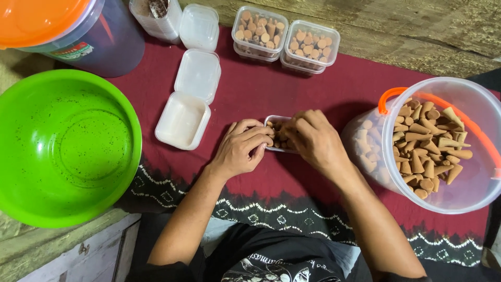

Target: Packing incense cones from a large bucket into small plastic containers

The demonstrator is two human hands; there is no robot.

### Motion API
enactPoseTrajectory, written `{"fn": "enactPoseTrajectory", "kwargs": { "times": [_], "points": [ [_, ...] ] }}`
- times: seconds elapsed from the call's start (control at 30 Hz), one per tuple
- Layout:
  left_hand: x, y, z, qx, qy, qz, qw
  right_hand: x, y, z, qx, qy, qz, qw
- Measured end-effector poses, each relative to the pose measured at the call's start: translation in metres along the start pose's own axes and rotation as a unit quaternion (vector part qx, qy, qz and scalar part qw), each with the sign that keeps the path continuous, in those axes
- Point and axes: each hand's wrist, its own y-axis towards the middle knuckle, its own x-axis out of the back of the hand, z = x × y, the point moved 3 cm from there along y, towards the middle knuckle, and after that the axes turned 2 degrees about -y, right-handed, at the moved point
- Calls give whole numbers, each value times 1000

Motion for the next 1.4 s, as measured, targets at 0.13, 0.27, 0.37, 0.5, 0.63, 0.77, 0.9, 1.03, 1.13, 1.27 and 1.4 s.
{"fn": "enactPoseTrajectory", "kwargs": {
  "times": [0.13,0.27,0.37,0.5,0.63,0.77,0.9,1.03,1.13,1.27,1.4],
  "points": [
    [-2,-1,1,-6,0,-9,1000,-15,6,-7,3,7,5,1000],
    [0,-1,1,-7,4,-16,1000,-25,13,-5,22,18,17,999],
    [1,-1,2,-4,-7,-20,1000,-19,18,4,35,23,34,999],
    [8,7,-5,-5,-57,-41,998,-19,14,1,22,14,45,999],
    [8,4,5,14,-34,-55,998,-20,9,-3,22,2,46,999],
    [5,1,9,21,2,-53,998,-16,9,-1,16,9,50,999],
    [1,1,8,11,26,-29,999,-16,8,2,19,-3,36,999],
    [2,2,5,11,25,-16,999,-14,6,-1,13,-2,17,1000],
    [2,1,6,17,18,-11,1000,-12,-9,-8,-14,5,-7,1000],
    [2,1,6,18,11,-9,1000,-3,-46,-11,-39,-12,-18,999],
    [4,2,8,16,-15,-40,999,33,-74,13,-68,-75,-9,995]
  ]
}}
